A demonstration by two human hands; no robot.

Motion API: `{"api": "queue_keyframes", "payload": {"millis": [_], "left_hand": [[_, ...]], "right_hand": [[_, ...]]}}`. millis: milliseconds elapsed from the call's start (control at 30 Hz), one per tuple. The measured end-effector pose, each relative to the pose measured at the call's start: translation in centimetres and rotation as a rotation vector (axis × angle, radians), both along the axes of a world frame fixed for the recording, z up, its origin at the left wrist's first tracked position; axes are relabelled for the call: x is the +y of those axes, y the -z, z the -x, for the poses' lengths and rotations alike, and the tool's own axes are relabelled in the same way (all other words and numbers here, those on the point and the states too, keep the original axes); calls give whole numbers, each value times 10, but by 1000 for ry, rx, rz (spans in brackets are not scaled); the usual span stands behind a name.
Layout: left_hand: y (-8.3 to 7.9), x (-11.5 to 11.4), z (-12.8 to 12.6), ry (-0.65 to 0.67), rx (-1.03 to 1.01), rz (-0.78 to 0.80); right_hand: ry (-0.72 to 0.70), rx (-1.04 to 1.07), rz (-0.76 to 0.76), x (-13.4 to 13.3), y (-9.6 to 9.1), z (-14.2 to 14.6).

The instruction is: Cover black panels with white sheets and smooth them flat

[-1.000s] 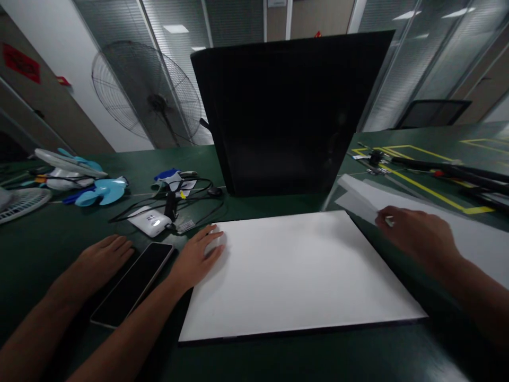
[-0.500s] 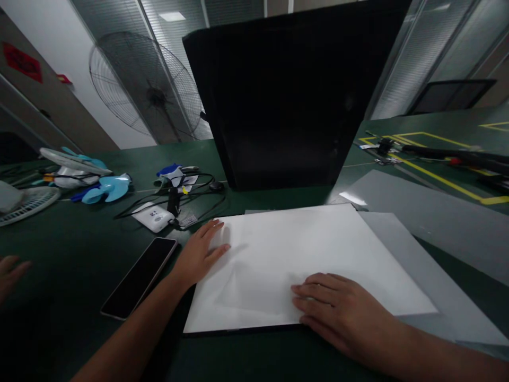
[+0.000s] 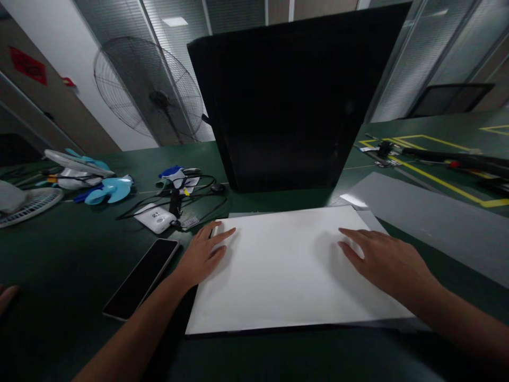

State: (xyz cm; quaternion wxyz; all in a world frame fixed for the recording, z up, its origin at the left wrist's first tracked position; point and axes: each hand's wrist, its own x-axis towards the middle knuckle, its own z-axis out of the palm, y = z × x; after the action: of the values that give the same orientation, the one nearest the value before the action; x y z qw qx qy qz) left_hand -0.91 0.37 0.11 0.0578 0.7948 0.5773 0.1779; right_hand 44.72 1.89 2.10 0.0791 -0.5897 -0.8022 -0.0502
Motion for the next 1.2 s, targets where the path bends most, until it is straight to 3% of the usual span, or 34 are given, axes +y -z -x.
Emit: {"api": "queue_keyframes", "payload": {"millis": [67,233,333,433,567,667,733,867,967,1100,1200], "left_hand": [[1,0,-1,-12,0,4],[2,0,-1,-54,-28,38],[1,0,0,-60,-24,45],[0,0,2,-9,-6,29],[0,1,4,36,-6,9],[1,1,3,22,-27,0],[1,1,2,9,-38,2],[2,2,2,20,-49,-19],[3,2,3,41,-55,-50],[4,2,4,42,-52,-57],[6,3,4,40,-53,-75]], "right_hand": [[23,-40,34,5,4,-6],[-158,1,-5,2,9,8],[-164,48,35,13,10,0],[-24,52,-2,42,10,-38],[175,23,-74,88,19,-109],[298,20,-30,108,31,-148],[297,20,23,113,36,-160],[253,13,62,109,33,-156],[308,-4,36,101,21,-144],[409,-43,-23,81,-7,-124],[409,-82,-57,57,-33,-94]]}}
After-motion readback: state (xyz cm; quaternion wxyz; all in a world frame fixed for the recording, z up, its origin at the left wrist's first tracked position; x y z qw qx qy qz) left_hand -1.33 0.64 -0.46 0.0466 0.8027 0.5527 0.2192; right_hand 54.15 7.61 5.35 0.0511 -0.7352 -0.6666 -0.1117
